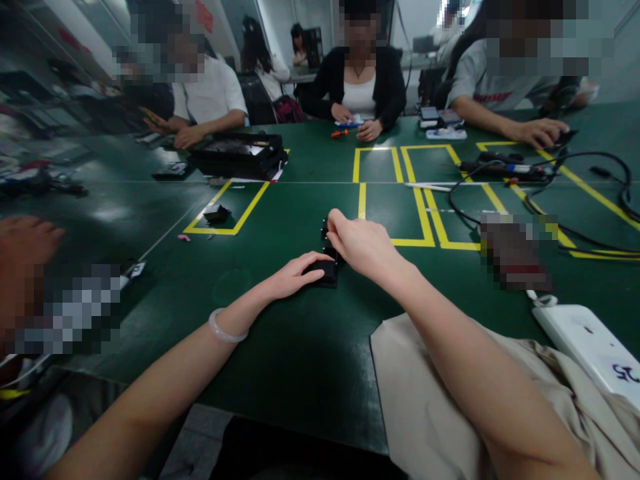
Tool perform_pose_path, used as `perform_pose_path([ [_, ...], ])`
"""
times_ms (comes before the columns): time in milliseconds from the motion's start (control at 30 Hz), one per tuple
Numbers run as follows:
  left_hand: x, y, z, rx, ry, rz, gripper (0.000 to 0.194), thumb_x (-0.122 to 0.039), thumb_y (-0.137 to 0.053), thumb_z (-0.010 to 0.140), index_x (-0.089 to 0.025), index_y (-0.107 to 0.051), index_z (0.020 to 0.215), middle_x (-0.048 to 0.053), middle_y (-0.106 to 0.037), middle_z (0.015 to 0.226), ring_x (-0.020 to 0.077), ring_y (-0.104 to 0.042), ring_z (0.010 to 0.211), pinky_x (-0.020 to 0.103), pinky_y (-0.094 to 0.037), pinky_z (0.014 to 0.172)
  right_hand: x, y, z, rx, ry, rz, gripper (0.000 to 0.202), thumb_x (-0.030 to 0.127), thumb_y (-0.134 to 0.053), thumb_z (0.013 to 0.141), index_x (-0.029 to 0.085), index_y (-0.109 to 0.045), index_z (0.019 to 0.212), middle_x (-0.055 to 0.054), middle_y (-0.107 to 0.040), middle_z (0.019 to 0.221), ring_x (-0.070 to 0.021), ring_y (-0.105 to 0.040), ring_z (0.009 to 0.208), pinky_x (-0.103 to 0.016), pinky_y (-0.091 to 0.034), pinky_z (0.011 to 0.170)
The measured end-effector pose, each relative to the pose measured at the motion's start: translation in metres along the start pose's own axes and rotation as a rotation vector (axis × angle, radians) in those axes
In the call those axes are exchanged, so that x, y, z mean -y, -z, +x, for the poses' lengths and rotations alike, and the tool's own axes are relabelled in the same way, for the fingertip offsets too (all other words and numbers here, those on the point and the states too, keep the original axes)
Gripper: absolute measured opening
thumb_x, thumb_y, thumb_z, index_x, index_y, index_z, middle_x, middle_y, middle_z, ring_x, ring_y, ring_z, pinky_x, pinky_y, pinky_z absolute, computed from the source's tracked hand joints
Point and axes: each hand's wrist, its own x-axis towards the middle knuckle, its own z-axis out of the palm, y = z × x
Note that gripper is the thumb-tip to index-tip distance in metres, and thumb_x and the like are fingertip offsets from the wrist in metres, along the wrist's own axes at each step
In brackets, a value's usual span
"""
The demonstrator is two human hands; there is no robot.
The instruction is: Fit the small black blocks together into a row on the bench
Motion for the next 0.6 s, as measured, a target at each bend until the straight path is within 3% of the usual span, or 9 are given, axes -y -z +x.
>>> perform_pose_path([
  [133,0.0005,-0.0002,-0.0003,0.000,-0.009,-0.007,0.038,-0.041,-0.045,0.095,-0.023,-0.052,0.128,0.007,-0.057,0.124,0.0234,-0.052,0.116,0.038,-0.038,0.102,0.0008,-0.0004,-0.0011,-0.019,0.010,0.063,0.024,0.030,-0.038,0.091,0.021,-0.047,0.112,-0.004,-0.067,0.083,-0.0181,-0.059,0.067,-0.027,-0.026,0.054],
  [300,0.0014,-0.0004,-0.0005,-0.002,0.007,-0.008,0.040,-0.044,-0.044,0.095,-0.023,-0.052,0.128,0.007,-0.058,0.122,0.0240,-0.054,0.113,0.038,-0.039,0.100,-0.0001,-0.0022,0.0010,-0.013,-0.002,0.014,0.026,0.042,-0.037,0.094,0.022,-0.052,0.100,-0.004,-0.066,0.078,-0.0189,-0.059,0.067,-0.027,-0.023,0.053],
  [500,0.0016,-0.0002,-0.0001,-0.005,0.001,-0.004,0.039,-0.043,-0.045,0.095,-0.023,-0.053,0.128,0.007,-0.058,0.123,0.0238,-0.053,0.115,0.037,-0.039,0.101,0.0004,0.0018,-0.0006,0.016,0.021,0.060,0.025,0.030,-0.036,0.092,0.022,-0.048,0.112,-0.004,-0.068,0.084,-0.0177,-0.058,0.067,-0.027,-0.026,0.055],
  [600,0.0017,0.0000,-0.0002,0.002,0.004,-0.006,0.040,-0.043,-0.044,0.095,-0.022,-0.052,0.128,0.007,-0.058,0.124,0.0239,-0.053,0.116,0.037,-0.039,0.101,0.0024,0.0012,-0.0003,0.008,0.008,0.062,0.024,0.035,-0.038,0.092,0.022,-0.049,0.109,-0.004,-0.068,0.083,-0.0183,-0.059,0.068,-0.027,-0.025,0.054],
])
